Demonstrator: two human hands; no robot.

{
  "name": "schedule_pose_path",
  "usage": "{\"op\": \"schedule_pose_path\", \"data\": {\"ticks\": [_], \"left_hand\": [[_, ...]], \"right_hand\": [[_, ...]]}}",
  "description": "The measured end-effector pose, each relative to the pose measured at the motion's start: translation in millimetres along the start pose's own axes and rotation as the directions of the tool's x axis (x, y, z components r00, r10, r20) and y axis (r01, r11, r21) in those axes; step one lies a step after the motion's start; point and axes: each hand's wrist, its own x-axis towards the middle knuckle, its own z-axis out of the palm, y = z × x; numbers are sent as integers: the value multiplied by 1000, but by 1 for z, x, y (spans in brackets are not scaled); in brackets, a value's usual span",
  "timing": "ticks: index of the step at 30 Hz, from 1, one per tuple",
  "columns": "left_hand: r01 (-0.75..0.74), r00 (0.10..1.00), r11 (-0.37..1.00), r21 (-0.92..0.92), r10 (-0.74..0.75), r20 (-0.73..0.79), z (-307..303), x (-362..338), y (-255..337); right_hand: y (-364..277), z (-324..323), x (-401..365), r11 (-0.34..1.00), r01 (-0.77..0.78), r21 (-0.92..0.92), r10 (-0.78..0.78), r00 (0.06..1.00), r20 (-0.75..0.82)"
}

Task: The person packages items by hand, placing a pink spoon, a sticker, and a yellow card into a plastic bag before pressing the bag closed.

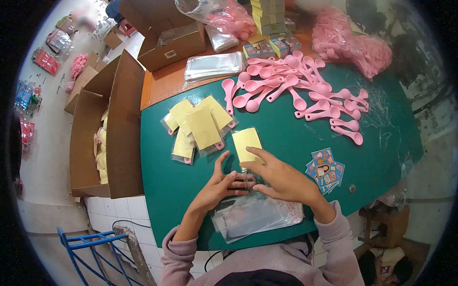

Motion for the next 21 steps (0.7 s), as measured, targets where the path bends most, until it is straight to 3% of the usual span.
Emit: {"op": "schedule_pose_path", "data": {"ticks": [2,4,9,11,16,21], "left_hand": [[92,995,994,61,-90,-29,3,-6,5],[62,998,994,86,-60,-28,4,-9,3],[-30,997,999,24,32,-68,3,-6,-6],[-143,987,990,4,143,-80,-2,-3,-10],[-157,982,982,-103,144,-122,4,-7,-6],[-142,985,983,-118,129,-114,8,-10,-6]], "right_hand": [[-3,2,-4,996,24,-81,-25,1000,-12],[-9,1,-8,975,0,-221,17,997,75],[-8,22,-13,975,53,-214,-51,999,16],[-9,28,-12,970,44,-238,-52,998,-29],[-8,41,-9,964,64,-259,-101,986,-135],[-10,46,-11,966,25,-259,-57,992,-117]]}}
